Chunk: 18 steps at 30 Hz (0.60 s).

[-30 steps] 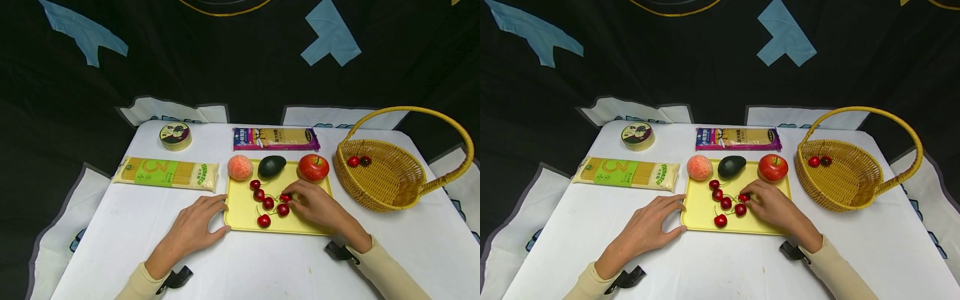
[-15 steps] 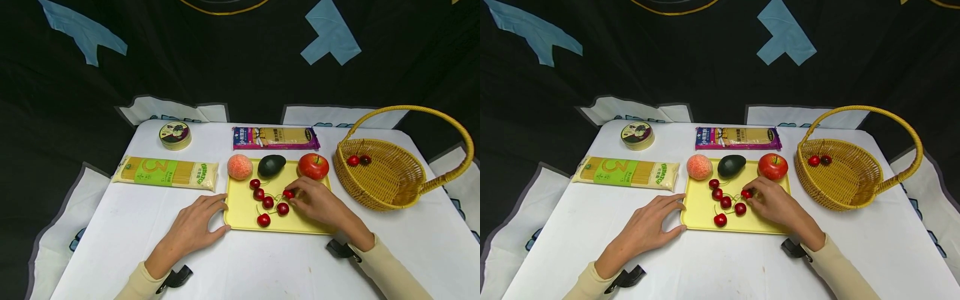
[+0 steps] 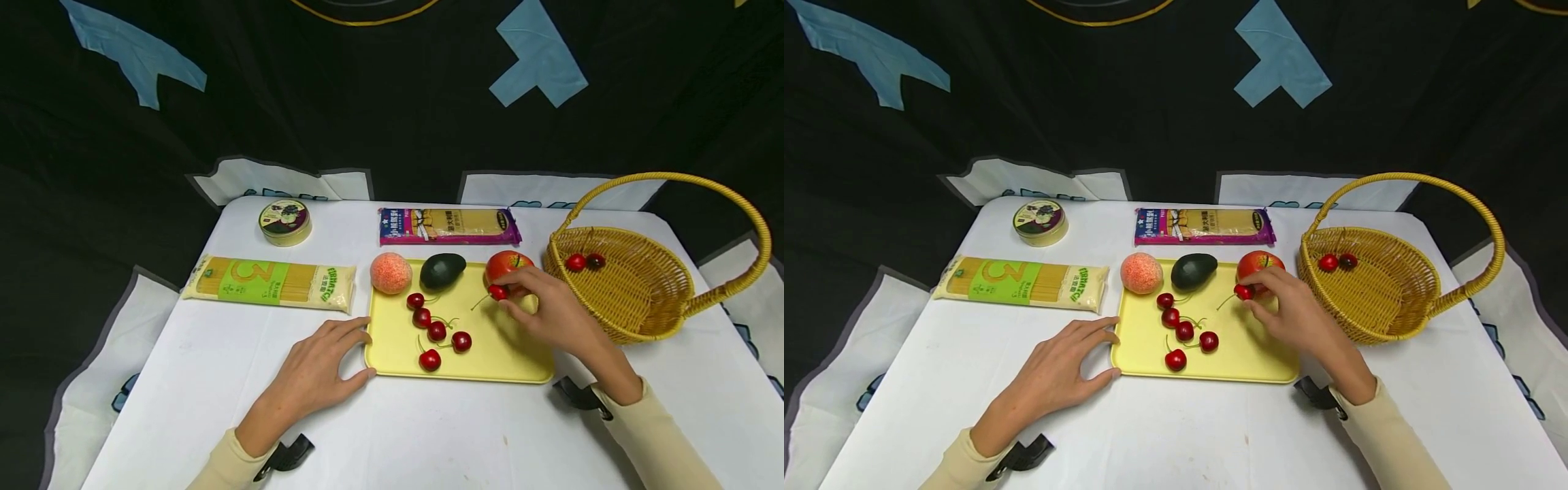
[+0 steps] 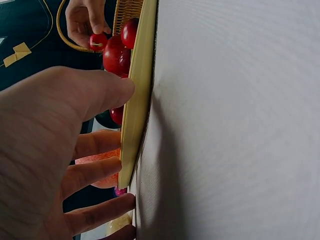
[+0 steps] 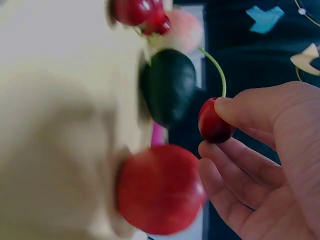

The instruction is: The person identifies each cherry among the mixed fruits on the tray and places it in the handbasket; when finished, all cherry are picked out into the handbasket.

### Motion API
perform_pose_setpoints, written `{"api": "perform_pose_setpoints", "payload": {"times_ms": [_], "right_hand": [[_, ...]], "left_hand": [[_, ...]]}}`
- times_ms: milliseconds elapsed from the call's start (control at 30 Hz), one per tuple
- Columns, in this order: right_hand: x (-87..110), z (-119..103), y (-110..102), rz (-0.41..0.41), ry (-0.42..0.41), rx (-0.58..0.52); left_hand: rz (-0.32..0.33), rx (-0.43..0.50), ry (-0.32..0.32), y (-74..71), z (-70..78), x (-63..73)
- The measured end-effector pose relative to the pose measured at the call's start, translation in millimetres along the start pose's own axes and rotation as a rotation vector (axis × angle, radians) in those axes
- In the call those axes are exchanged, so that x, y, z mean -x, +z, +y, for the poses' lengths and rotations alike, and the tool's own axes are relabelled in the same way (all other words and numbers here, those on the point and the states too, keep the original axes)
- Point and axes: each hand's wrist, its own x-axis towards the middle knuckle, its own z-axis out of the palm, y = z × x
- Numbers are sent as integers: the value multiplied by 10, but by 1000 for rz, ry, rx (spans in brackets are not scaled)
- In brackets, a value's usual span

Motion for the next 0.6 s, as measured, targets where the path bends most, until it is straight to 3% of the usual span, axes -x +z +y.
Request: {"api": "perform_pose_setpoints", "payload": {"times_ms": [300, 600], "right_hand": [[43, 182, -339, 162, 15, 36], [124, 411, -627, 213, 166, 69]], "left_hand": [[-2, 4, 1, 4, -1, 11], [6, -7, 8, 12, -8, 0]]}}
